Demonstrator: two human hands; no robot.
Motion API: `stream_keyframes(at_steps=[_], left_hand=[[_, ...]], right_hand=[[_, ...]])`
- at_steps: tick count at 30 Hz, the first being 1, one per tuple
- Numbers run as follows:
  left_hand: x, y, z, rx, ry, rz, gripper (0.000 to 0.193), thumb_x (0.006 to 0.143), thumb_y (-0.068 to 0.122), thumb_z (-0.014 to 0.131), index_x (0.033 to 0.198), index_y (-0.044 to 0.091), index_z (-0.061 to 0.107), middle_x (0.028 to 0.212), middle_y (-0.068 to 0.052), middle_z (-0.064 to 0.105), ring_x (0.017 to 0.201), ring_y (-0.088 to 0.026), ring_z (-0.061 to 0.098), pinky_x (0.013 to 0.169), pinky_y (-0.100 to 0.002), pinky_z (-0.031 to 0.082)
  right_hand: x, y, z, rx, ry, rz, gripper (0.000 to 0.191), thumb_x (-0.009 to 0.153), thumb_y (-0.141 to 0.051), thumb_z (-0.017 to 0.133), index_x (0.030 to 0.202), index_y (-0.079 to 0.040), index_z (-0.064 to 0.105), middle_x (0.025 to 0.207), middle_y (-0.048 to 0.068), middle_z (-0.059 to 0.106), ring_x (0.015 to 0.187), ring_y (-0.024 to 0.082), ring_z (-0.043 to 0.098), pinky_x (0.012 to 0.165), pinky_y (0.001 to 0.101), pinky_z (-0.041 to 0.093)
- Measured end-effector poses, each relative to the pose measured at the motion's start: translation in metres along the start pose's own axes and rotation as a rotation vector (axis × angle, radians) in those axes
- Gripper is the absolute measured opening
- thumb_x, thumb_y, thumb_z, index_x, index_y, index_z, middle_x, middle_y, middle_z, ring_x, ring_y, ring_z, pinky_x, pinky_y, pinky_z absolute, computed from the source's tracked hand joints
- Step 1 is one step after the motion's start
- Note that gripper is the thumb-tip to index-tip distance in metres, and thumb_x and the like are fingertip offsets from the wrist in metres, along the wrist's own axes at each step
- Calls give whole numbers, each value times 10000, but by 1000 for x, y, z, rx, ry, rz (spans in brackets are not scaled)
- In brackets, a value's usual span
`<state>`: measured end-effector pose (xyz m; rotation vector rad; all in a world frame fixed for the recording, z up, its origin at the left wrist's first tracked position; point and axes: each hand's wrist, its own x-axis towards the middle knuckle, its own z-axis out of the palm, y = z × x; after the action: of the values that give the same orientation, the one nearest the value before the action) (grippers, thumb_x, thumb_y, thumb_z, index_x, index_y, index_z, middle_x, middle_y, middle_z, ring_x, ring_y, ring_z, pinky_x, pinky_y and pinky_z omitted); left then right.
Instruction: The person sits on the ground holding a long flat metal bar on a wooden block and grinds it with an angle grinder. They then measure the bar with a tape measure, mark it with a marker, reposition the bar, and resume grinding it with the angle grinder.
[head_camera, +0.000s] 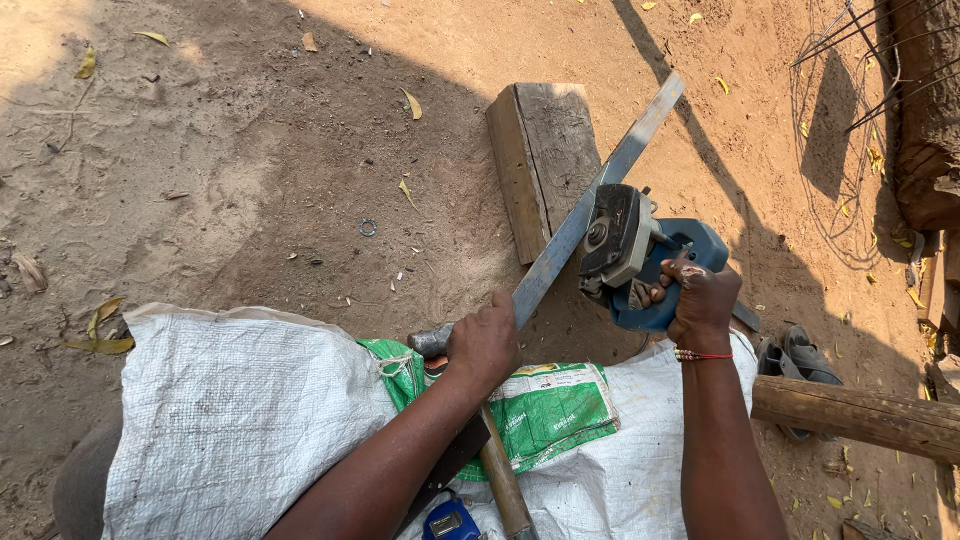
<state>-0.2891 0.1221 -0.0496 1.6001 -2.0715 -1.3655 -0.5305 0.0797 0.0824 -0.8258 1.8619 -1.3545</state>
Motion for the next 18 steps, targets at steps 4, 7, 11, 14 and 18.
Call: stream_keyframes(at_steps=[4,7,11,14,18], left_hand=[[0,0,-1,-2,5,3,406,835,101,712,1130,8,450,980,-267,706,882,-434,741,764,-535,603],[-1,1,-2,-5,-5,-4,416,832,99,714,1137,8,446,980,-269,706,886,-437,741,767,-533,603],[-2,1,-2,8,-14,-7,415,851,101,709,1154,7,442,982,-268,705,880,-431,748,752,-525,610],[-2,1,-2,-10,-15,4,480,820,133,752,1158,-1,439,999,-271,698,889,-425,748,751,-513,613],[0,0,0,-23,-1,2,486,812,141,773,1146,2,448,1011,-272,702,899,-426,745,758,-513,609]], right_hand=[[8,-2,-1,-15,-3,0,100,873,32,683,810,37,606,665,104,569,482,196,555,410,378,466],[15,-10,-6,41,-20,101,46,874,-4,670,883,-10,625,678,82,574,494,191,574,421,402,513],[19,-16,-11,86,-47,208,88,891,-35,662,962,-69,623,696,46,558,506,173,567,455,399,539],[16,-14,-12,63,-51,175,83,894,-18,657,945,-71,619,691,49,552,504,176,560,458,419,541],[12,-10,-11,48,-32,134,63,903,-2,641,947,-42,624,704,64,564,515,184,569,455,415,532]])
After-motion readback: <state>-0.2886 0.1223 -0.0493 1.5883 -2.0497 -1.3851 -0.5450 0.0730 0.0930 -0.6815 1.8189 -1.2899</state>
